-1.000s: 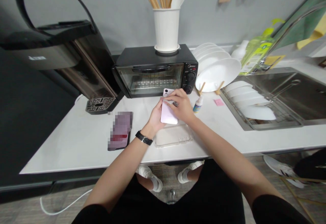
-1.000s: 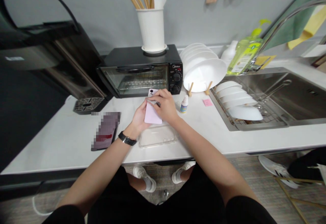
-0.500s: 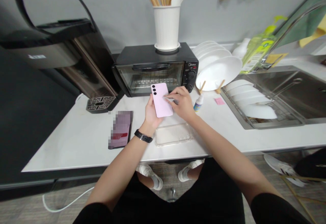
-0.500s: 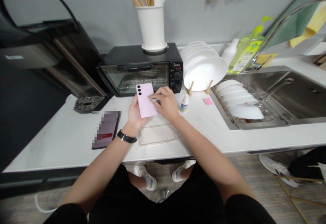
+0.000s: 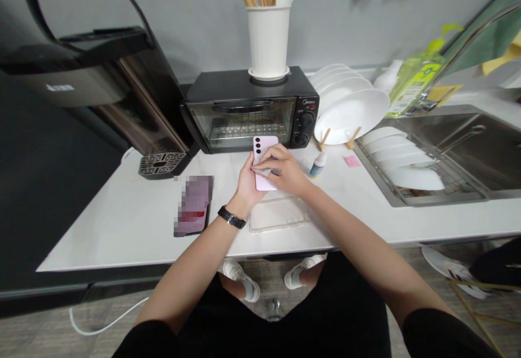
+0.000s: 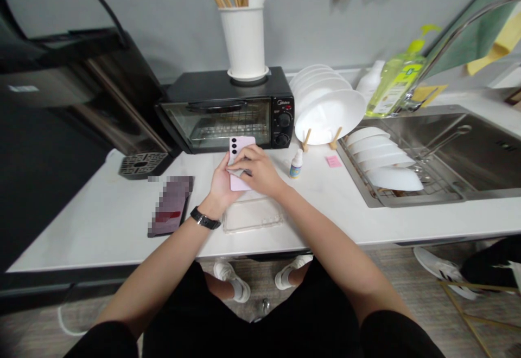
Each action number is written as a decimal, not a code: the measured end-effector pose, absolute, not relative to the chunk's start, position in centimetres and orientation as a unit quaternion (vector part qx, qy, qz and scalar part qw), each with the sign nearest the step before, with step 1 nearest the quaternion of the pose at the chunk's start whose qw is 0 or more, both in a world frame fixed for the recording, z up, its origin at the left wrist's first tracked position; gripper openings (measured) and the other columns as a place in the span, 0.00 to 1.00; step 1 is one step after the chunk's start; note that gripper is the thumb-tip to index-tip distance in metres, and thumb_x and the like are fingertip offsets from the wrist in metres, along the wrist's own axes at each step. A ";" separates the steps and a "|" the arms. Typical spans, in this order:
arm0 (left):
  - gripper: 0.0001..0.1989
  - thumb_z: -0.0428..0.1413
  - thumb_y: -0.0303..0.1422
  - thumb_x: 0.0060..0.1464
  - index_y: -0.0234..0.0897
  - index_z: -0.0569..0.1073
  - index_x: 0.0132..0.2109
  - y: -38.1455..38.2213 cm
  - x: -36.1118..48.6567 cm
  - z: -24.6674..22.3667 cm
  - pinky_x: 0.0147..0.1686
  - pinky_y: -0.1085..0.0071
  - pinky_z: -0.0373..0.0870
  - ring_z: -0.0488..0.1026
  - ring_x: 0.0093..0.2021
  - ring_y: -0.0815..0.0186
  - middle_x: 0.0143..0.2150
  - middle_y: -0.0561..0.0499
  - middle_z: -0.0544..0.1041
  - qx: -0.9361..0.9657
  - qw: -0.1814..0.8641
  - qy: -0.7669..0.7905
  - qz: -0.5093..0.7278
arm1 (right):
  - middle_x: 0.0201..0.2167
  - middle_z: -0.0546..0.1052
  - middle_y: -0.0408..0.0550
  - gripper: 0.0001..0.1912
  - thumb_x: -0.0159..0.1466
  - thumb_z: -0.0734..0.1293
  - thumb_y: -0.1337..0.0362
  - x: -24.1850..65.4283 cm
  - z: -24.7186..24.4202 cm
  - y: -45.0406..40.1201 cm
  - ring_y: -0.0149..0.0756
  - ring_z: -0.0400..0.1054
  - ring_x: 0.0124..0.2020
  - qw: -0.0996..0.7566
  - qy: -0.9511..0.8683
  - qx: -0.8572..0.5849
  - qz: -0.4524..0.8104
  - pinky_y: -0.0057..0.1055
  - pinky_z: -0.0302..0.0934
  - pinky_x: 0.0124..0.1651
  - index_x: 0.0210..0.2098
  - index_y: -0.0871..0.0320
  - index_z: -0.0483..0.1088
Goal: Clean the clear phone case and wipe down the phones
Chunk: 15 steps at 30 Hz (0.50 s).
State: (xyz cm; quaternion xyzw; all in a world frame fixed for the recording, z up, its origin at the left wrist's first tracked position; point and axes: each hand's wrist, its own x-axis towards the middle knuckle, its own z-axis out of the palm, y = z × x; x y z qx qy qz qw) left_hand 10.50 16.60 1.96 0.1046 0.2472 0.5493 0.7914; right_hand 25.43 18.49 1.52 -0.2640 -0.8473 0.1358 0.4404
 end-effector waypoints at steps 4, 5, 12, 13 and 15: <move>0.26 0.44 0.43 0.84 0.34 0.82 0.65 16.7 10.1 3.1 0.43 0.71 0.82 0.86 0.38 0.63 0.41 0.46 0.89 0.089 0.721 0.247 0.642 | 0.43 0.83 0.46 0.26 0.65 0.72 0.81 25.1 1.4 18.3 0.47 0.72 0.52 0.405 -0.873 -0.222 0.155 0.51 0.68 0.63 0.48 0.42 0.90; 0.28 0.42 0.44 0.84 0.34 0.81 0.67 16.8 10.0 3.3 0.43 0.71 0.83 0.86 0.39 0.62 0.43 0.45 0.90 0.094 0.709 0.249 0.653 | 0.43 0.83 0.46 0.25 0.66 0.72 0.80 25.1 1.4 18.3 0.47 0.72 0.52 0.406 -0.871 -0.230 0.151 0.51 0.68 0.63 0.48 0.42 0.90; 0.23 0.48 0.44 0.82 0.38 0.80 0.67 16.3 10.3 3.2 0.49 0.61 0.87 0.88 0.40 0.57 0.42 0.46 0.90 0.127 0.758 0.267 0.582 | 0.43 0.81 0.50 0.19 0.71 0.71 0.74 26.5 1.2 19.6 0.50 0.71 0.50 0.496 -0.775 -0.389 0.047 0.53 0.70 0.58 0.50 0.45 0.90; 0.22 0.49 0.44 0.81 0.38 0.81 0.65 16.1 10.5 3.1 0.50 0.58 0.87 0.89 0.41 0.56 0.41 0.47 0.90 0.134 0.777 0.268 0.554 | 0.43 0.81 0.51 0.19 0.72 0.70 0.72 26.7 1.3 19.6 0.51 0.71 0.50 0.512 -0.755 -0.408 0.032 0.53 0.71 0.58 0.51 0.46 0.90; 0.21 0.50 0.43 0.81 0.38 0.81 0.62 15.9 10.8 2.6 0.51 0.54 0.88 0.90 0.42 0.53 0.40 0.46 0.89 0.147 0.811 0.274 0.495 | 0.42 0.81 0.51 0.17 0.74 0.70 0.69 27.0 1.5 19.6 0.52 0.71 0.50 0.539 -0.726 -0.426 0.007 0.54 0.71 0.58 0.52 0.46 0.89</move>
